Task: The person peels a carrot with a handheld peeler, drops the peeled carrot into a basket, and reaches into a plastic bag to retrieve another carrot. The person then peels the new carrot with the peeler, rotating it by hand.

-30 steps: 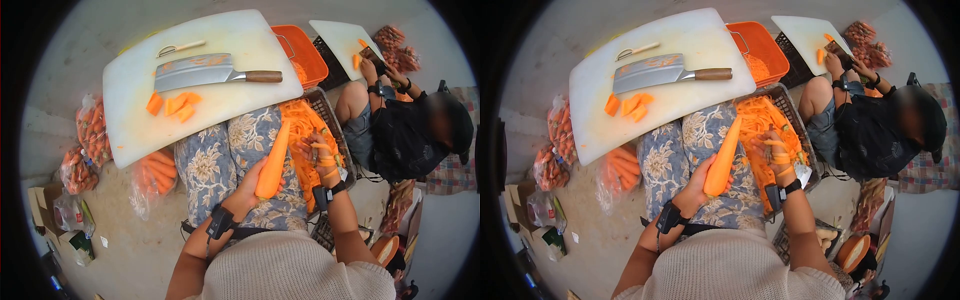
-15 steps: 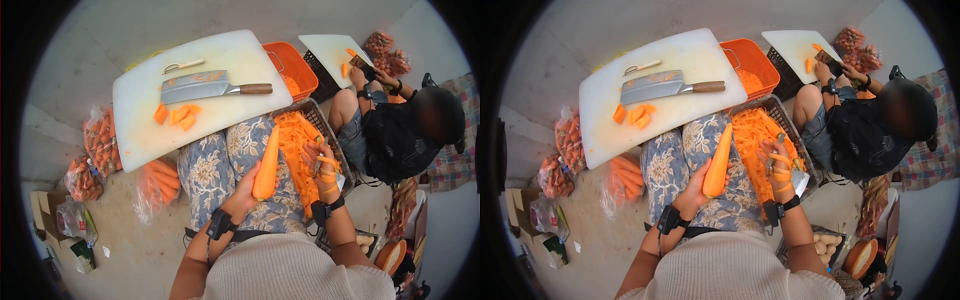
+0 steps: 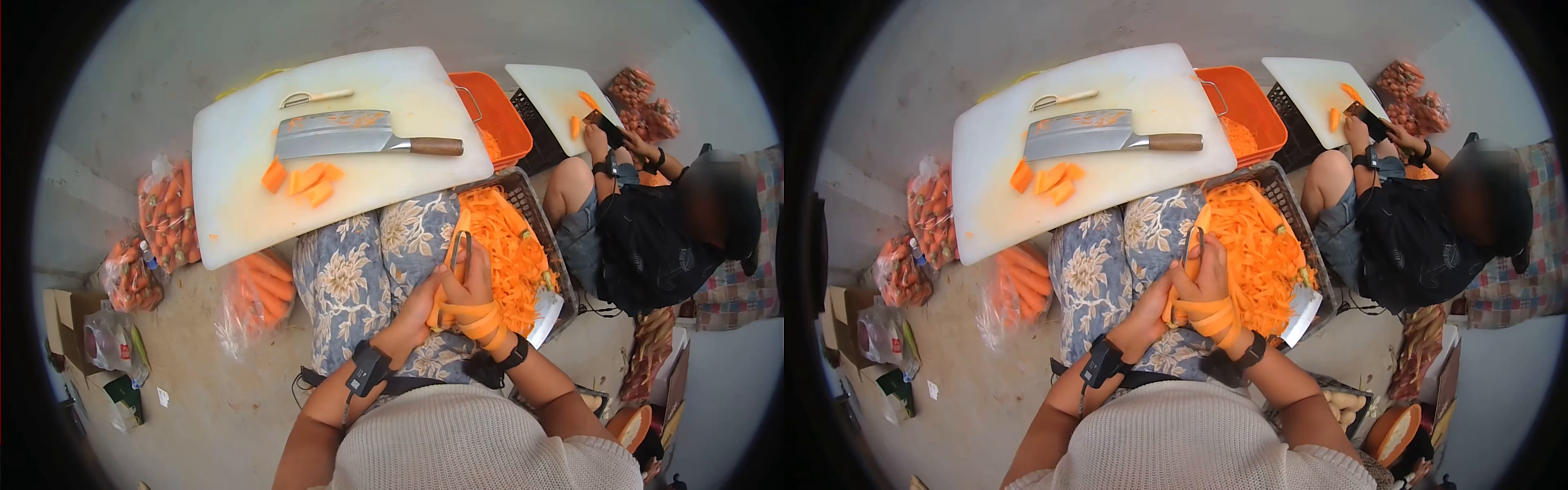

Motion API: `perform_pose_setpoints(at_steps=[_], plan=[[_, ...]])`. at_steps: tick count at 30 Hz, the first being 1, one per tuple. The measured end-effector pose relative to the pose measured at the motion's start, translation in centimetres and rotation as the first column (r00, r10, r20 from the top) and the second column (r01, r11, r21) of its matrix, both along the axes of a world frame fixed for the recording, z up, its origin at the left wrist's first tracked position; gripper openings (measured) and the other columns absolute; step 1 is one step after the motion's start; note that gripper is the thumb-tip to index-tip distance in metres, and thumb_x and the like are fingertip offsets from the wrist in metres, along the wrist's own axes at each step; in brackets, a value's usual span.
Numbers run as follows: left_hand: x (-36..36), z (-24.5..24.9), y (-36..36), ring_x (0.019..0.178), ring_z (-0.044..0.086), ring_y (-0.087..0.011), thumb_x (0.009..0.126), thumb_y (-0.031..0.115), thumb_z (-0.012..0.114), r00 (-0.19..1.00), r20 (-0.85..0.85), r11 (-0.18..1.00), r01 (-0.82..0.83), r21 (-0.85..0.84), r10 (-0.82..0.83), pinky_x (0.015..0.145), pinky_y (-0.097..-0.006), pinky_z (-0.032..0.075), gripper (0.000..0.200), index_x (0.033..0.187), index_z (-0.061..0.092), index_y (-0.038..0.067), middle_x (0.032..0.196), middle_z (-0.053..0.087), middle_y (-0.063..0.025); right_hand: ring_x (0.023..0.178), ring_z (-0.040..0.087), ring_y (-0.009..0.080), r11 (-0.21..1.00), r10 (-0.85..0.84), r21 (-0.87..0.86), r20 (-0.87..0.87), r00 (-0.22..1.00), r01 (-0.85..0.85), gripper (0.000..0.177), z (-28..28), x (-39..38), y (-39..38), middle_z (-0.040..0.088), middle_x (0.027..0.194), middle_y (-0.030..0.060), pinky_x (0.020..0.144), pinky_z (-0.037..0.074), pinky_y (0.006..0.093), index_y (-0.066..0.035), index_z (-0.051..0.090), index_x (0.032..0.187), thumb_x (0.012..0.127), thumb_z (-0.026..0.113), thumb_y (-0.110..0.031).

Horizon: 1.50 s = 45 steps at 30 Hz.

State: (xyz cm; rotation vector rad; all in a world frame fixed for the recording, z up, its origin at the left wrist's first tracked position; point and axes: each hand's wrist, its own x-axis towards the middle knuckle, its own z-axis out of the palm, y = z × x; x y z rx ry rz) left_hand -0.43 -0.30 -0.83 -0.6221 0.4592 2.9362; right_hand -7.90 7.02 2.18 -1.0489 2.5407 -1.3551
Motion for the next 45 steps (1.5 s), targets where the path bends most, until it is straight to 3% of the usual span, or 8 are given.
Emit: perform_pose_setpoints(at_steps=[13, 18, 27, 36, 38, 40, 42, 45], plan=[[-0.4, -0.6, -0.9, 0.064, 0.061, -0.0194, 0.091, 0.046, 0.032, 0.982, 0.145, 0.992, 0.127, -0.018, -0.123, 0.053, -0.0308, 0.05, 0.048, 0.107, 0.048, 0.004, 0.08, 0.06, -0.0134, 0.086, 0.043, 0.0252, 0.996, -0.059, -0.068, 0.04, 0.997, 0.061, 0.026, -3.4, -5.6, -3.1, 0.045, 0.084, 0.0125, 0.078, 0.037, 0.0336, 0.003, 0.045, 0.085, 0.073, 0.062, -0.012], [-0.4, 0.4, -1.4, 0.062, 0.06, -0.0218, 0.092, 0.044, 0.033, 0.974, 0.172, 0.987, 0.158, -0.042, -0.149, 0.054, -0.0306, 0.05, 0.046, 0.108, 0.046, 0.003, 0.079, 0.059, -0.0145, 0.068, 0.046, 0.0199, 0.923, -0.319, -0.022, 0.518, 0.794, 0.385, 0.025, -5.3, -9.4, -3.9, 0.045, 0.081, 0.0117, 0.063, 0.041, 0.0306, 0.001, 0.043, 0.075, 0.075, 0.062, -0.014], [-0.3, 0.4, -1.5, 0.061, 0.06, -0.0227, 0.092, 0.042, 0.034, 0.976, 0.154, 0.987, 0.159, -0.013, -0.155, 0.056, -0.0311, 0.05, 0.045, 0.108, 0.044, 0.001, 0.078, 0.058, -0.0152, 0.048, 0.041, 0.0072, 0.919, -0.295, -0.077, 0.519, 0.802, 0.388, 0.022, -9.9, -14.6, -3.3, 0.044, 0.061, -0.0005, 0.043, 0.036, 0.022, -0.006, 0.043, 0.066, 0.077, 0.06, -0.016], [-0.1, -0.1, -1.1, 0.058, 0.06, -0.0233, 0.091, 0.046, 0.034, 0.958, 0.195, 0.972, 0.226, -0.067, -0.209, 0.048, -0.0306, 0.05, 0.049, 0.11, 0.046, 0.003, 0.076, 0.059, -0.0149, 0.058, 0.051, 0.0145, 0.864, -0.316, 0.099, 0.87, 0.377, 0.494, 0.029, -7.7, -14.4, 0.2, 0.053, 0.073, 0.0036, 0.05, 0.043, 0.0283, -0.002, 0.052, 0.088, 0.075, 0.063, -0.026], [0.2, -0.2, -1.1, 0.058, 0.06, -0.0225, 0.091, 0.045, 0.032, 0.96, 0.182, 0.966, 0.236, -0.11, -0.214, 0.048, -0.0304, 0.05, 0.049, 0.11, 0.046, 0.002, 0.074, 0.058, -0.014, 0.07, 0.055, 0.0154, 0.718, -0.585, 0.296, 0.746, 0.317, 0.63, 0.03, -10.4, -15.4, 2.3, 0.054, 0.086, 0.0061, 0.057, 0.048, 0.0278, -0.004, 0.051, 0.095, 0.076, 0.063, -0.024], [0.3, -0.4, -1.5, 0.058, 0.06, -0.0218, 0.091, 0.044, 0.033, 0.975, 0.122, 0.982, 0.189, -0.009, -0.187, 0.049, -0.031, 0.05, 0.046, 0.107, 0.047, 0.003, 0.076, 0.058, -0.0148, 0.082, 0.058, 0.0195, 0.761, -0.105, -0.128, 0.944, 0.314, 0.637, 0.029, -15.8, -14.9, 8.1, 0.052, 0.095, 0.0089, 0.067, 0.053, 0.0295, -0.005, 0.05, 0.097, 0.078, 0.062, -0.022], [0.2, 0.0, -1.4, 0.057, 0.059, -0.021, 0.091, 0.043, 0.033, 0.979, 0.086, 0.982, 0.187, 0.004, -0.187, 0.05, -0.0308, 0.05, 0.045, 0.106, 0.048, 0.003, 0.076, 0.058, -0.0146, 0.08, 0.059, 0.0235, 0.757, 0.019, -0.048, 0.999, 0.051, 0.652, 0.034, -16.4, -14.2, 11.8, 0.054, 0.089, 0.0079, 0.06, 0.055, 0.0346, -0.008, 0.05, 0.103, 0.077, 0.063, -0.026], [0.3, -0.1, -1.3, 0.058, 0.059, -0.0203, 0.091, 0.043, 0.033, 0.976, 0.12, 0.982, 0.188, -0.021, -0.184, 0.051, -0.0305, 0.051, 0.046, 0.107, 0.049, 0.003, 0.076, 0.058, -0.0142, 0.085, 0.059, 0.023, 0.777, -0.252, 0.224, 0.967, -0.035, 0.589, 0.035, -12.6, -13.0, 13.4, 0.054, 0.088, 0.0084, 0.065, 0.055, 0.0324, -0.007, 0.051, 0.102, 0.076, 0.064, -0.026]])
